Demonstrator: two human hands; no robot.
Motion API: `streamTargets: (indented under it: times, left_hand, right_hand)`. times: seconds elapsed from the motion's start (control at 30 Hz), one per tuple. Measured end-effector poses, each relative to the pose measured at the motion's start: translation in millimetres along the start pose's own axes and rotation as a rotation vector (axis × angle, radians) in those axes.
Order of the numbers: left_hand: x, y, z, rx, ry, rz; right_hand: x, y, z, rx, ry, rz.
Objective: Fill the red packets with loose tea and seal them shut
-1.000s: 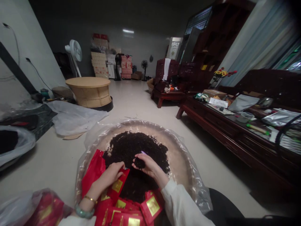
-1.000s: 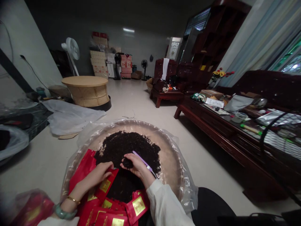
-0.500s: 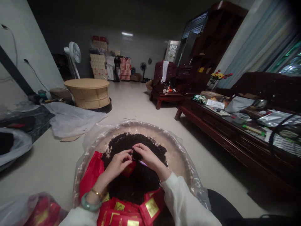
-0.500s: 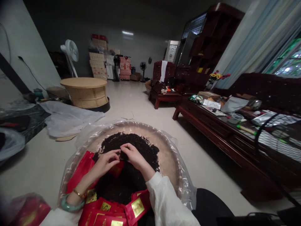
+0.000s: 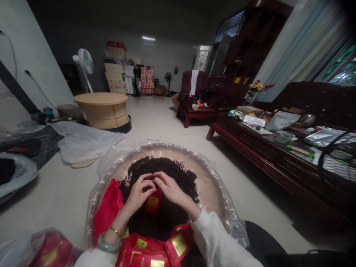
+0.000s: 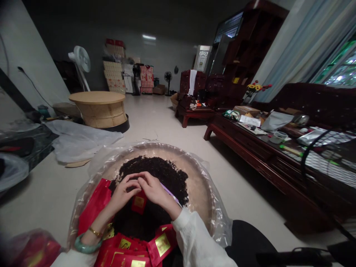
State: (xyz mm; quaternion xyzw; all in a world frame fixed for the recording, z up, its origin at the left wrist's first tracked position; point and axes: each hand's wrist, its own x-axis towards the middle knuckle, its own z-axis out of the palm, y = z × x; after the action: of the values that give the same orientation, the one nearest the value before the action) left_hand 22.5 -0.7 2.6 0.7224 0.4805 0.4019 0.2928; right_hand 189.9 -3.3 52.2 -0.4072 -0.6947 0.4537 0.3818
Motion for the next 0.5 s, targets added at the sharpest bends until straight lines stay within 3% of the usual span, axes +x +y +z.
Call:
streamTargets:
  times: [0.2,0.33,0.5]
  left_hand:
    - [-4,-1,-3.7,0.042,0.084,0.006]
    - [-10,7,-2.3,0.054,-0.001,0.047]
    - [-15,15,-1.4,0.160,-0.104,0.254]
  right_hand:
    - [-9,7,5,-0.485,-0.084,-0.137]
    - [-9,17,7,-0.720,-0.201,-0.130]
    - [-5,25,11,-0.842,-0.267,-0.114]
